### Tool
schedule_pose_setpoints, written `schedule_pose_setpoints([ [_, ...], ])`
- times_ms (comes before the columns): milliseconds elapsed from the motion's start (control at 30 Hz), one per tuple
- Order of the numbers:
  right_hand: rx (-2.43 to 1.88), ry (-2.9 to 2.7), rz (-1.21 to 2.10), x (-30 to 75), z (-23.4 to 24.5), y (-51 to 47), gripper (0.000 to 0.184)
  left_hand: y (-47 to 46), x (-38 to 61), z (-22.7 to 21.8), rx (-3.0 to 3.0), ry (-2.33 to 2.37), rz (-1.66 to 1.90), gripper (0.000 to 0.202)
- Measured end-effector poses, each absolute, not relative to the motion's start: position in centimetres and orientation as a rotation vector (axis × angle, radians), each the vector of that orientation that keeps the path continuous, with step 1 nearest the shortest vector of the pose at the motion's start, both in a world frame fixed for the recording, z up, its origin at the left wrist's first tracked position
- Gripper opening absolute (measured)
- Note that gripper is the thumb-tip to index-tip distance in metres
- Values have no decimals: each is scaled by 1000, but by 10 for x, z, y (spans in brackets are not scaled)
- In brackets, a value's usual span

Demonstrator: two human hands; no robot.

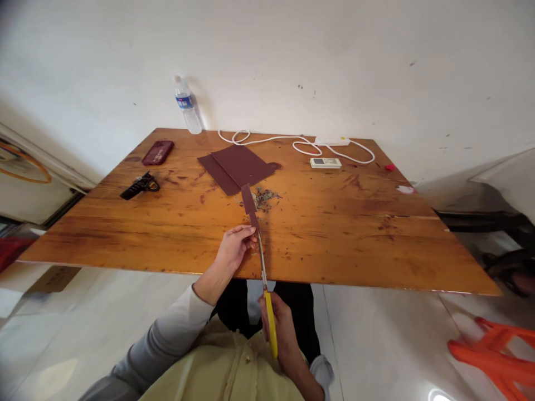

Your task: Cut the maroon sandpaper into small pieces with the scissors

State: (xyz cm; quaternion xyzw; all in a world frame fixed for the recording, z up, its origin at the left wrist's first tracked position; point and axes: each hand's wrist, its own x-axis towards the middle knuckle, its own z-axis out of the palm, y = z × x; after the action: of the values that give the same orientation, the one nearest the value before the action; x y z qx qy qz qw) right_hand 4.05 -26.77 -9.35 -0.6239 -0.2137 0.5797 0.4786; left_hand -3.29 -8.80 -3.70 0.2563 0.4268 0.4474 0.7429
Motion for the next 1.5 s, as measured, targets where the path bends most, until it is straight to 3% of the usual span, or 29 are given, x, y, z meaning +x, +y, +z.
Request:
schedule_pose_setpoints([
  [1033,-1513,-685,1472,65,-98,-273,73,-88,-37,-35,572,902,938,25],
  [1500,-1579,-697,1457,74,-89,-265,64,-87,-38,-35,568,875,934,22],
])
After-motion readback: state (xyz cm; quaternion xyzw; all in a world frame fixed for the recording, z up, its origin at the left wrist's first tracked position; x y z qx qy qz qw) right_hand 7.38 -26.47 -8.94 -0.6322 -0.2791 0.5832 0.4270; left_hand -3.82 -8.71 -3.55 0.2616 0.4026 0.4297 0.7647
